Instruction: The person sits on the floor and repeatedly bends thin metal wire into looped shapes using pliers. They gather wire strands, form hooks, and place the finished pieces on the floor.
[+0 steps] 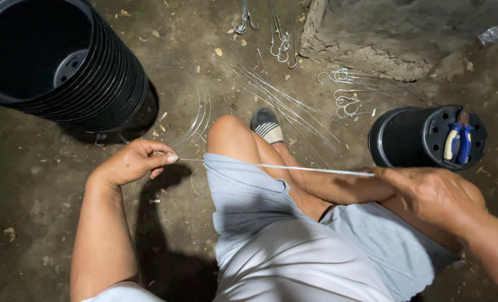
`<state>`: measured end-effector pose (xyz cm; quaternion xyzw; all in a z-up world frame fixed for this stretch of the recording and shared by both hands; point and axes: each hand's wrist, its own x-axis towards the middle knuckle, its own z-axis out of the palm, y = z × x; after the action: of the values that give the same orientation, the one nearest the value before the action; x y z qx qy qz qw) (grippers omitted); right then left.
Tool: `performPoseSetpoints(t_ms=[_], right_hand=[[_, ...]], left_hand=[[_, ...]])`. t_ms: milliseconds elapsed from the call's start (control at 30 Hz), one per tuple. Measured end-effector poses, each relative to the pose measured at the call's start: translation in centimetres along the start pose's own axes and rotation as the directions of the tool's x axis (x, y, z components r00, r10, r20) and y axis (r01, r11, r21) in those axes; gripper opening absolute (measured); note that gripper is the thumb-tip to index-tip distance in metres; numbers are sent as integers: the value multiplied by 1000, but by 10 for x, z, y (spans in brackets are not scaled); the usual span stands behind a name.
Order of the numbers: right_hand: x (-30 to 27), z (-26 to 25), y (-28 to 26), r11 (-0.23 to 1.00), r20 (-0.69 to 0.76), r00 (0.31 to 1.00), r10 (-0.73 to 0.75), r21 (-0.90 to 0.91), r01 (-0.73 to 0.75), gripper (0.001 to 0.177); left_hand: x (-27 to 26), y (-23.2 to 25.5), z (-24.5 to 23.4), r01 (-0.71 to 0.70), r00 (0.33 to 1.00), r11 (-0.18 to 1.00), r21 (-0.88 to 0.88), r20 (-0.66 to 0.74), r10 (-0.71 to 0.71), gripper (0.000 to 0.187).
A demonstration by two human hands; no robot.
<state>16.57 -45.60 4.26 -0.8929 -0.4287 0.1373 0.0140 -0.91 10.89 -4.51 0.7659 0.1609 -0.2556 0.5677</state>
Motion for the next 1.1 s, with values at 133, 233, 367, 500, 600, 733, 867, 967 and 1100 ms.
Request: performPoseSetpoints(t_ms=[133, 233, 367, 500, 600, 733, 867, 967, 1100], right_hand=[[18, -4, 10, 995, 37, 995, 96, 11, -96, 59], [27, -4, 19, 994, -296, 951, 88, -37, -103, 43], [24, 4, 35, 968, -410, 877, 251, 104, -229, 53], [16, 39, 42, 908, -338, 853, 397, 281, -311, 54], [10, 76, 44, 873, -304, 850, 430, 381, -306, 52], [12, 127, 36, 871, -352, 863, 363, 458, -180, 52], [14, 155, 26, 834, -240, 870, 431, 473, -283, 47], [13, 161, 28, 897, -321, 879, 353, 382, -221, 40], [20, 163, 36, 907, -321, 880, 350, 350, -233, 37]], left_hand=[[-2, -23, 7, 6, 999, 978, -209, -39, -15, 24], [-6, -44, 15, -79, 985, 967, -241, -171, 38, 23], [2, -69, 39, -218, 954, 766, -605, -298, 36, 19], [30, -75, 70, -294, 892, 636, -714, -444, -85, 23], [68, -59, 93, -363, 864, 563, -743, -495, -96, 25], [130, -22, 122, -416, 878, 474, -776, -479, -14, 31], [203, 18, 135, -417, 869, 486, -768, -493, -33, 38], [261, 45, 136, -483, 857, 426, -765, -513, 50, 35], [342, 91, 118, -541, 839, 365, -757, -515, 176, 37]])
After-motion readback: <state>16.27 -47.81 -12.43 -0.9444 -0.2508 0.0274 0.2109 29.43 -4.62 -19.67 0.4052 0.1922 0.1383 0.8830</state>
